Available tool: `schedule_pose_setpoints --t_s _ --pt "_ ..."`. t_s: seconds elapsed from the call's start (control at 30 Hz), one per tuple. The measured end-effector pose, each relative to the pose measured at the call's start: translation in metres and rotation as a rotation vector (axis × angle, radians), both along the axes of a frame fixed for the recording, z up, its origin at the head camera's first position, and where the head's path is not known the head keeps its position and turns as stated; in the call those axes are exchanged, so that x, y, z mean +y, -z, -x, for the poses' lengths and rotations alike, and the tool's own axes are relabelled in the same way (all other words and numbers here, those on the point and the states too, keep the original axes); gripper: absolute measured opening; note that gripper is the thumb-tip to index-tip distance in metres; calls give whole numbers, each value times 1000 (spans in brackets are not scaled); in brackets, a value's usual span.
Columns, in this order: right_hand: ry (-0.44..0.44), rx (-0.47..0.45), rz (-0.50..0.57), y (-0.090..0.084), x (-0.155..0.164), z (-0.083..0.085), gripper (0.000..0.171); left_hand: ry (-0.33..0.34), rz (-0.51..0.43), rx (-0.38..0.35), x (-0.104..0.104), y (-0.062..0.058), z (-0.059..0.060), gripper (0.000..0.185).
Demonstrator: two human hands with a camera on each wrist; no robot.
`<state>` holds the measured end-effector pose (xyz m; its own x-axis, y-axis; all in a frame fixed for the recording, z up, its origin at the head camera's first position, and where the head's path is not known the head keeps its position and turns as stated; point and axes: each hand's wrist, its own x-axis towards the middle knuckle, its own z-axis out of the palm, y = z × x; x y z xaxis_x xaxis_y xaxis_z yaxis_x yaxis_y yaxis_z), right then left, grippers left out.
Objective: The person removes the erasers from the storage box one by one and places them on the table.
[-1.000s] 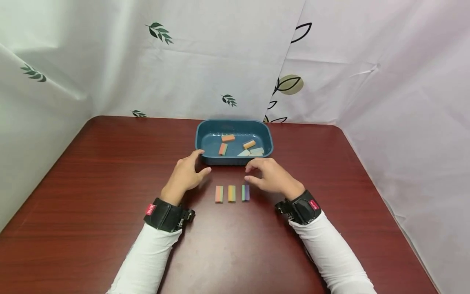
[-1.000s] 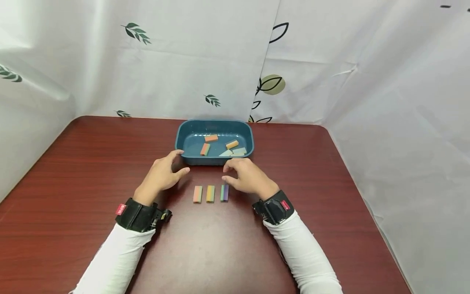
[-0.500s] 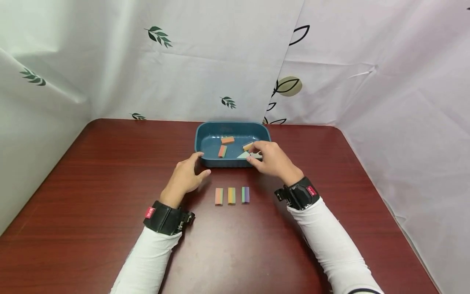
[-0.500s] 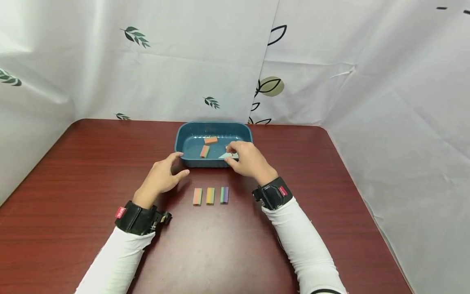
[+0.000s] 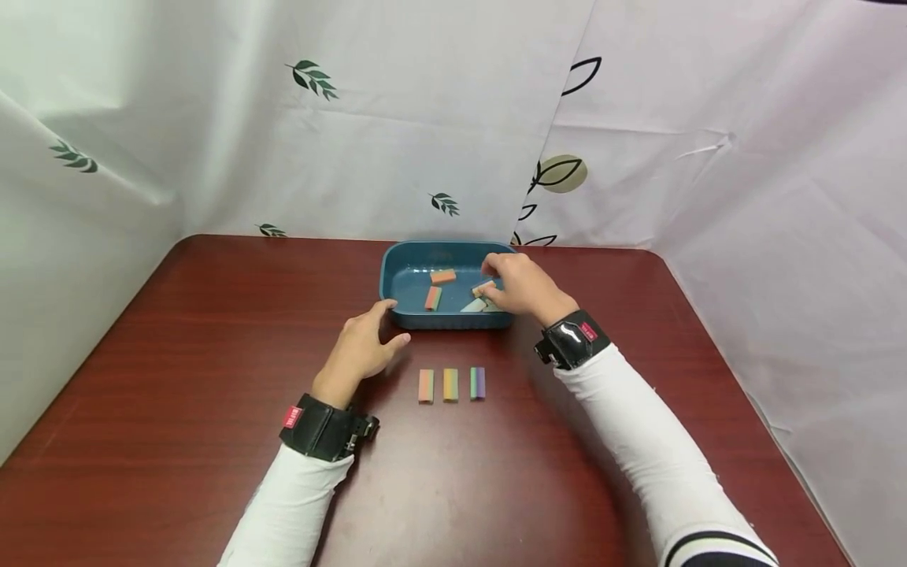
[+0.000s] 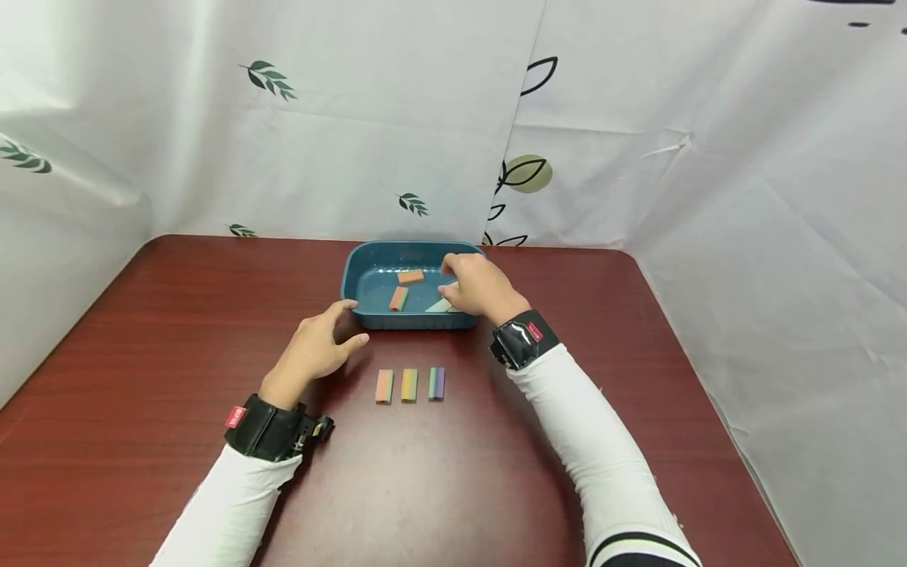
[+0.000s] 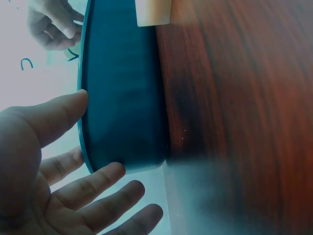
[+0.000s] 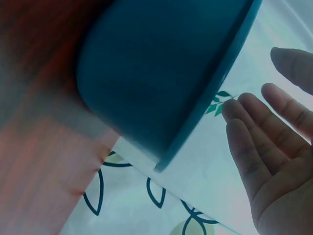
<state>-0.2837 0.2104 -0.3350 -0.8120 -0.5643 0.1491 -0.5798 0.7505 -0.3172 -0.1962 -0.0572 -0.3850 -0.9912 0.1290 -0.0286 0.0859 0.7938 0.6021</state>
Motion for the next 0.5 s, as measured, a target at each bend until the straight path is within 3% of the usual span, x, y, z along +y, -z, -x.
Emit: schedule_pose_setpoints --t_s 0.3,0.5 --pt "15 -57 -155 -10 -11 27 26 3 -9 12 -2 -1 -1 66" --pt "76 -171 -292 -11 -21 41 33 9 -13 16 -2 0 -1 65"
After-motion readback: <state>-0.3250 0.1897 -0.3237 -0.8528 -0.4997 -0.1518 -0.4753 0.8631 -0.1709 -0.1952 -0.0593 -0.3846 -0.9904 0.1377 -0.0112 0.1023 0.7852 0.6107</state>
